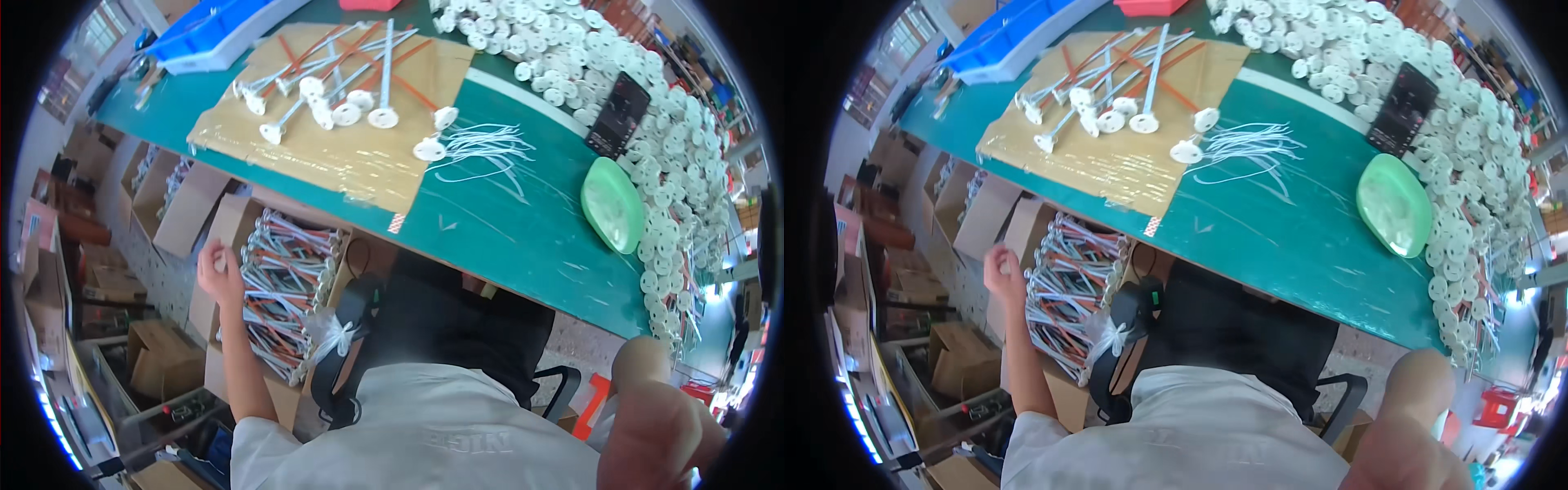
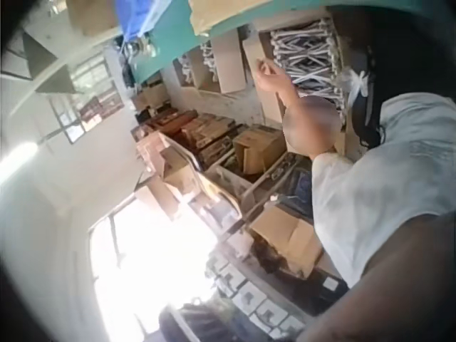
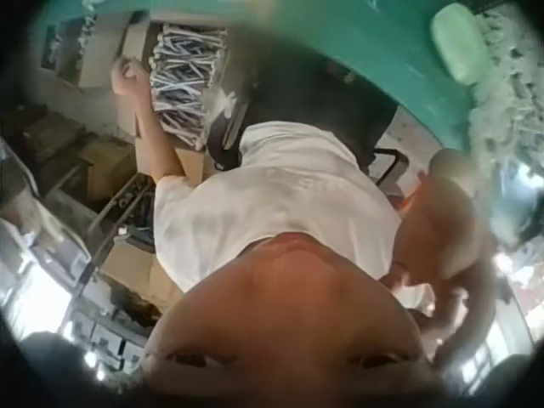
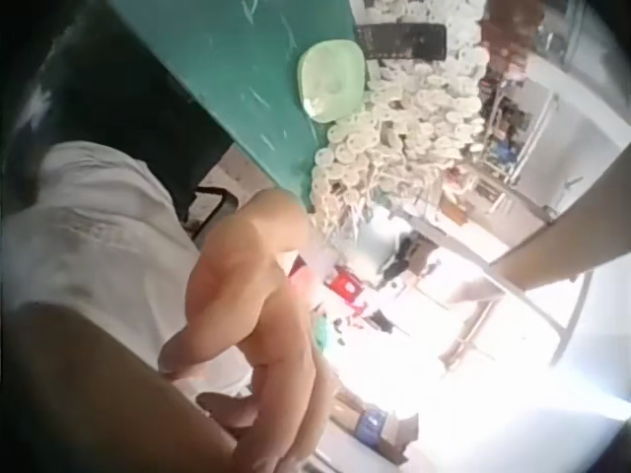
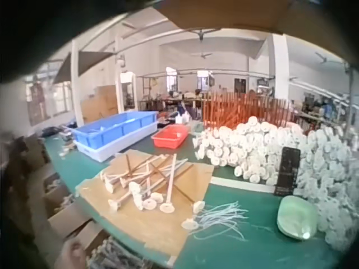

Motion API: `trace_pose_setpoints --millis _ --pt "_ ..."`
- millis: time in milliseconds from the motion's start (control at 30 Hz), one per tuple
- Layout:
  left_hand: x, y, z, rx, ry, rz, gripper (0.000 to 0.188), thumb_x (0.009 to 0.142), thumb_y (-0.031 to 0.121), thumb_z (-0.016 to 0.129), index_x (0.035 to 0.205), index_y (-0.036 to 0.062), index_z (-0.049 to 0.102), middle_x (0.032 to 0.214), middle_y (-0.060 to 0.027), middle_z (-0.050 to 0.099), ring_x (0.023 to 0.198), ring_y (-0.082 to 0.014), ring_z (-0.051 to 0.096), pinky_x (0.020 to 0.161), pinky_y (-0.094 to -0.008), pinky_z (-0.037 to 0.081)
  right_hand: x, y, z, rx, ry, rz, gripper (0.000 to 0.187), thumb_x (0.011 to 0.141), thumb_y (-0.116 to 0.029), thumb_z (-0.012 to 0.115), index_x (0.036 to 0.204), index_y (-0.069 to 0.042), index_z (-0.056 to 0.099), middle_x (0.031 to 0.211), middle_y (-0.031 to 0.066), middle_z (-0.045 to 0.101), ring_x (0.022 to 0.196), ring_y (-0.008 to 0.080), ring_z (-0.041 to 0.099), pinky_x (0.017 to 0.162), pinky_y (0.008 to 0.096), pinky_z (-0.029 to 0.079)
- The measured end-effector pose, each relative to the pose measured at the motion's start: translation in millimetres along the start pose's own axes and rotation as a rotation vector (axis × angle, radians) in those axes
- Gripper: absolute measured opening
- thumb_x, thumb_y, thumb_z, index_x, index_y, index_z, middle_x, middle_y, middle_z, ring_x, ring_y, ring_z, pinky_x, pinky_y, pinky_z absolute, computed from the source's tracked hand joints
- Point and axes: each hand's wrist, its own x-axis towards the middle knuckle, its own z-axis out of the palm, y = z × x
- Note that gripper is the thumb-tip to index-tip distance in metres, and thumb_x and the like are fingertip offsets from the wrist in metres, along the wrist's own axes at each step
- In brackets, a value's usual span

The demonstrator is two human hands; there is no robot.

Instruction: The person assembles decorative items by inserting white circular discs onto thin orange and silver sticks. They gather the sticks, thread the discs onto them, and place the finished units into a cardboard box. The process is repetitive and performed by hand at a green workbench.

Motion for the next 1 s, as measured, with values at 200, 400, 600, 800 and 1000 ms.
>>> trace_pose_setpoints --millis 200,400,600,800,1000 --pt "111.3 155.6 33.9 -0.239 0.083 0.442 0.017 0.079 0.003 0.068 0.095 0.0012 0.064 0.087 -0.0118 0.065 0.075 -0.0233 0.063 0.069 -0.0331 0.05 -33.8 -8.0 -14.4 -0.522 -0.152 0.114 0.018 0.074 -0.021 0.073 0.082 -0.009 0.061 0.096 0.004 0.062 0.094 0.0223 0.057 0.064 0.0379 0.047" --pt "182.1 238.2 92.6 0.094 -0.328 0.329 0.047 0.083 0.047 0.064 0.085 0.0 0.068 0.076 -0.0166 0.068 0.071 -0.0298 0.069 0.061 -0.0381 0.052 -102.8 83.8 18.9 -0.274 -0.553 0.39 0.016 0.065 -0.011 0.068 0.067 -0.008 0.053 0.074 0.0041 0.055 0.075 0.0206 0.057 0.057 0.0303 0.049" --pt "176.4 353.3 150.9 0.602 -0.898 0.179 0.077 0.076 0.074 0.051 0.103 0.005 0.071 0.104 -0.0157 0.069 0.097 -0.0324 0.067 0.083 -0.0435 0.052 -158.4 101.7 40.8 -0.116 -1.192 0.48 0.011 0.075 -0.019 0.06 0.078 -0.008 0.06 0.079 0.0058 0.061 0.085 0.0235 0.06 0.067 0.0369 0.049" --pt "197.1 333.8 185.3 0.582 -1.075 0.092 0.067 0.068 0.058 0.067 0.105 0.0012 0.069 0.105 -0.018 0.068 0.1 -0.0309 0.066 0.085 -0.0406 0.052 -167.2 91.4 29.4 -0.116 -1.146 0.543 0.009 0.075 -0.018 0.059 0.075 -0.009 0.058 0.072 0.0054 0.059 0.076 0.0247 0.059 0.066 0.0375 0.05" --pt "196.4 319.6 201.6 0.491 -0.918 0.227 0.054 0.062 0.031 0.075 0.1 -0.0043 0.062 0.096 -0.023 0.068 0.091 -0.0351 0.067 0.08 -0.0418 0.054 -158.0 93.1 28.7 -0.115 -1.296 0.599 0.01 0.079 -0.014 0.057 0.078 -0.008 0.065 0.079 0.0105 0.067 0.083 0.0282 0.065 0.069 0.0403 0.051"
